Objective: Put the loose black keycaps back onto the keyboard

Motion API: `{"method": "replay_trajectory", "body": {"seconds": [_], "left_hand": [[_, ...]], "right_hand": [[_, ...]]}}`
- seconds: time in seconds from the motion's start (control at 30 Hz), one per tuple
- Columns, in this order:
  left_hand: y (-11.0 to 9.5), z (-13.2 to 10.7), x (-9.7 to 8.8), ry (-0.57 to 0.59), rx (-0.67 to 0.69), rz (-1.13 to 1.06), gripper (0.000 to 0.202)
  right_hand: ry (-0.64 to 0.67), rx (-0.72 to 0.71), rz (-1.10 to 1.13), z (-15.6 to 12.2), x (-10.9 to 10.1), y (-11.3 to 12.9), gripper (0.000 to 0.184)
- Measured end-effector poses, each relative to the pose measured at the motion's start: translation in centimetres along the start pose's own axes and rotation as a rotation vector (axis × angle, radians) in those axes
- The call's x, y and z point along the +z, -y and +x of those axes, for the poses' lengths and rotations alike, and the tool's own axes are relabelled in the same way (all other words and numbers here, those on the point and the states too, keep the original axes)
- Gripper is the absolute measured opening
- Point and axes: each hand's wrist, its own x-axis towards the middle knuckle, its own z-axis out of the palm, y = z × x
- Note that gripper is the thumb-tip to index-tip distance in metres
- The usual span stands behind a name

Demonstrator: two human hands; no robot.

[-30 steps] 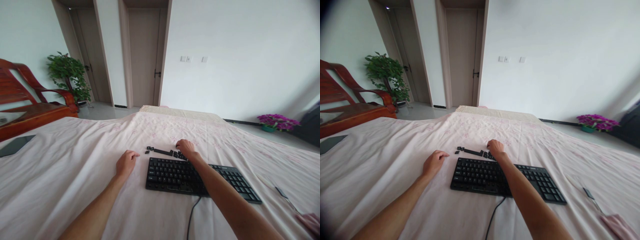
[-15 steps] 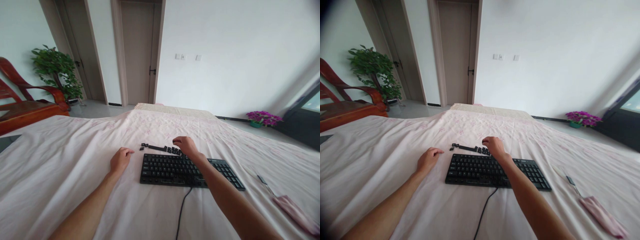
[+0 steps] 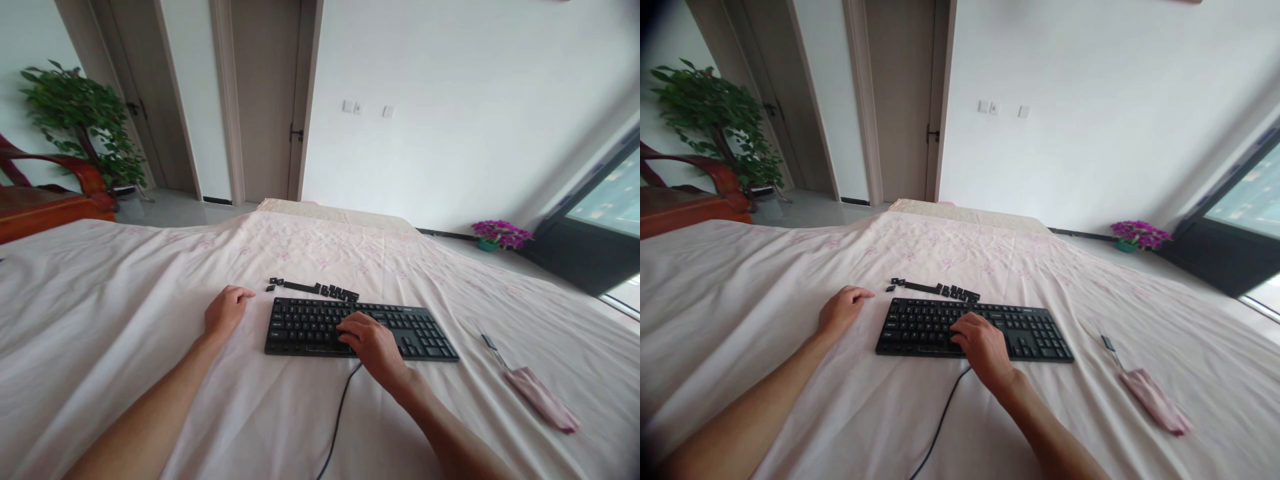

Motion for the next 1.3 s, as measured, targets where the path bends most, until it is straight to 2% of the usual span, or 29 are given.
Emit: {"method": "replay_trajectory", "body": {"seconds": [0.43, 0.67, 0.8, 1.07, 1.3], "left_hand": [[0.0, -0.1, 0.0, -0.003, -0.014, 0.009, 0.033], [-0.2, -0.2, -0.2, -0.006, -0.005, 0.002, 0.033], [-0.1, -0.1, -0.1, -0.007, -0.002, 0.004, 0.032], [0.2, -0.1, 0.2, -0.011, 0.021, 0.013, 0.031], [0.2, -0.1, 0.1, -0.015, 0.018, 0.013, 0.032]], "right_hand": [[0.040, -0.071, -0.284, -0.1, 0.5, 1.1, 0.014], [0.041, -0.142, -0.467, -0.7, 0.8, 2.3, 0.022], [0.061, -0.149, -0.488, -1.2, 0.8, 2.6, 0.019], [0.123, -0.202, -0.555, -1.2, 0.9, 2.5, 0.030], [0.079, -0.128, -0.481, -1.9, 1.4, 2.2, 0.035]]}}
